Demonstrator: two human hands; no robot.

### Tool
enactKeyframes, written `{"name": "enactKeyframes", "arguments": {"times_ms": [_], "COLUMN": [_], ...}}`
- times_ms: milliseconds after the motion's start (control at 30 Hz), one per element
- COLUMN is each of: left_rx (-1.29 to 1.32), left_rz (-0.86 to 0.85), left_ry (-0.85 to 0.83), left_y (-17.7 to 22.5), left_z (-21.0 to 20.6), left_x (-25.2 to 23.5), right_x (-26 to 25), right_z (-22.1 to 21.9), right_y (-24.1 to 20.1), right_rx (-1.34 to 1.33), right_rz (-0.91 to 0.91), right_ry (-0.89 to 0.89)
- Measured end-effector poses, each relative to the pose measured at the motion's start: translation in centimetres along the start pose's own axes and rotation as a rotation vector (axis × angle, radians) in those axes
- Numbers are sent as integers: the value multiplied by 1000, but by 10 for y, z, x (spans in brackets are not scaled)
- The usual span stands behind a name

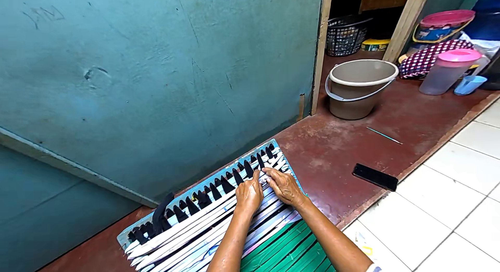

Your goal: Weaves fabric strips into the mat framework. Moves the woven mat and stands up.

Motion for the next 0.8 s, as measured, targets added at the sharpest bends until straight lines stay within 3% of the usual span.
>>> {"name": "enactKeyframes", "arguments": {"times_ms": [200,333,367,433,567,800], "left_rx": [207,179,121,-15,-276,-304], "left_rz": [-63,-245,-272,-287,-220,-404], "left_ry": [78,571,631,593,292,509], "left_y": [2,24,31,47,68,74], "left_z": [16,54,60,62,50,40], "left_x": [-12,0,-2,-12,-35,-22], "right_x": [-1,-1,0,0,3,7], "right_z": [2,0,-1,-1,-2,-2], "right_y": [4,4,4,4,10,14], "right_rx": [-43,-43,-42,-41,-49,-52], "right_rz": [-7,13,14,8,-12,-5], "right_ry": [52,77,78,82,93,110]}}
Point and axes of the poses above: each hand's wrist, its own x-axis away from the middle knuckle, its own z-axis out of the back of the hand, y = z × x, the point moved 10 cm from there along -x, towards the middle knuckle, and after that the axes turned 9 degrees about z, right-handed, at the moved point
